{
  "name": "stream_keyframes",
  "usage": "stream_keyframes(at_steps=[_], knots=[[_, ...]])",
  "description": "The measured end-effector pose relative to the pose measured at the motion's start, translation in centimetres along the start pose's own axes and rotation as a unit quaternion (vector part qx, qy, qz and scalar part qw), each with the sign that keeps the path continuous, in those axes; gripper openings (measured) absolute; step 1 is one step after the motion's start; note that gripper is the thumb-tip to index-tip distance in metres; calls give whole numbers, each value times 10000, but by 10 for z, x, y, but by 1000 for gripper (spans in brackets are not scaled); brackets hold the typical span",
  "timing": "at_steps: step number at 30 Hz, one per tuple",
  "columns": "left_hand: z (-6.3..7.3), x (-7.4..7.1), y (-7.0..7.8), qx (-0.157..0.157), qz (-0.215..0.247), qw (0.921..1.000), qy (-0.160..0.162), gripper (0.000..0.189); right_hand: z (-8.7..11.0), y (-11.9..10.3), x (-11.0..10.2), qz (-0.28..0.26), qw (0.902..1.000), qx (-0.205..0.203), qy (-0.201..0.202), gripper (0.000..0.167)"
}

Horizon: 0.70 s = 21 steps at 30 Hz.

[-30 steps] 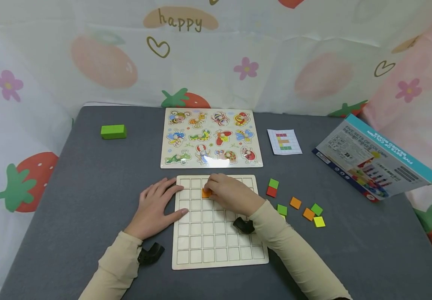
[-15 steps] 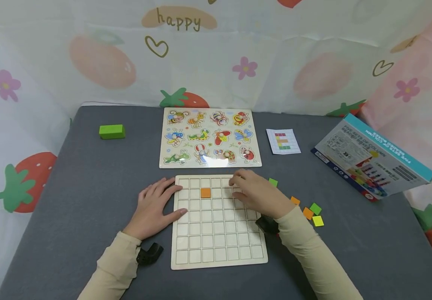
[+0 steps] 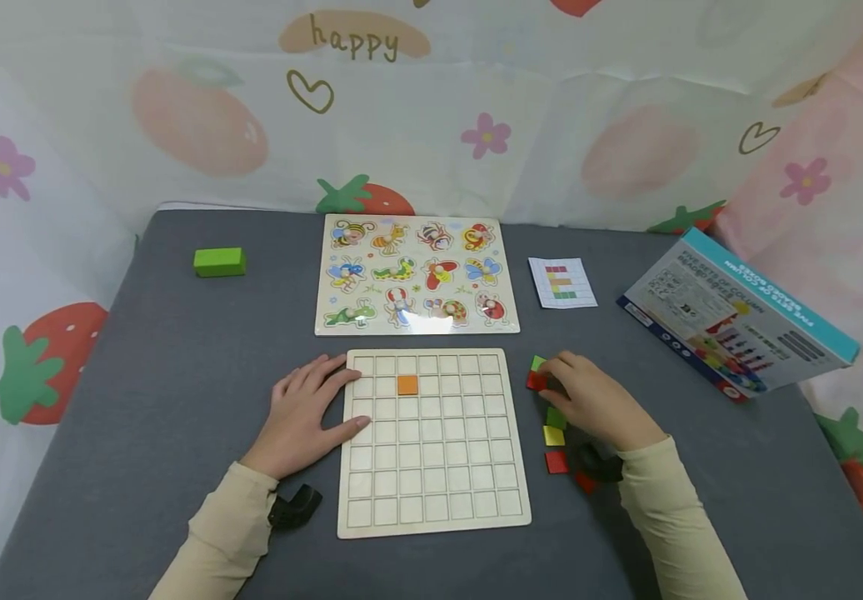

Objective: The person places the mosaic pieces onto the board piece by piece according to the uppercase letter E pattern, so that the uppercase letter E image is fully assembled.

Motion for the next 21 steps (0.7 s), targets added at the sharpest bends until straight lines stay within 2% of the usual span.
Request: stream_keyframes(at_steps=[3, 11, 21], knots=[[0, 1, 0, 2, -11, 10000, -27, 65, 1, 3, 4, -33, 10000, 38, 8, 28], [0, 1, -1, -1, -18, 10000, -12, 65, -2, 5, 7, 176, 9993, -41, 329, 27], [0, 0, -1, 9, -45, 10000, 7, 65, -4, 4, 10, 108, 9999, 28, 110, 27]])
Point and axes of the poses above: each hand's wrist, its own z-axis away from the middle knuckle, its own x-axis out of the palm, y = z × x, the point moved 9 cm from there along -z, towards the middle knuckle, and after that the axes turned 12 degrees about z, right-handed, at the moved point
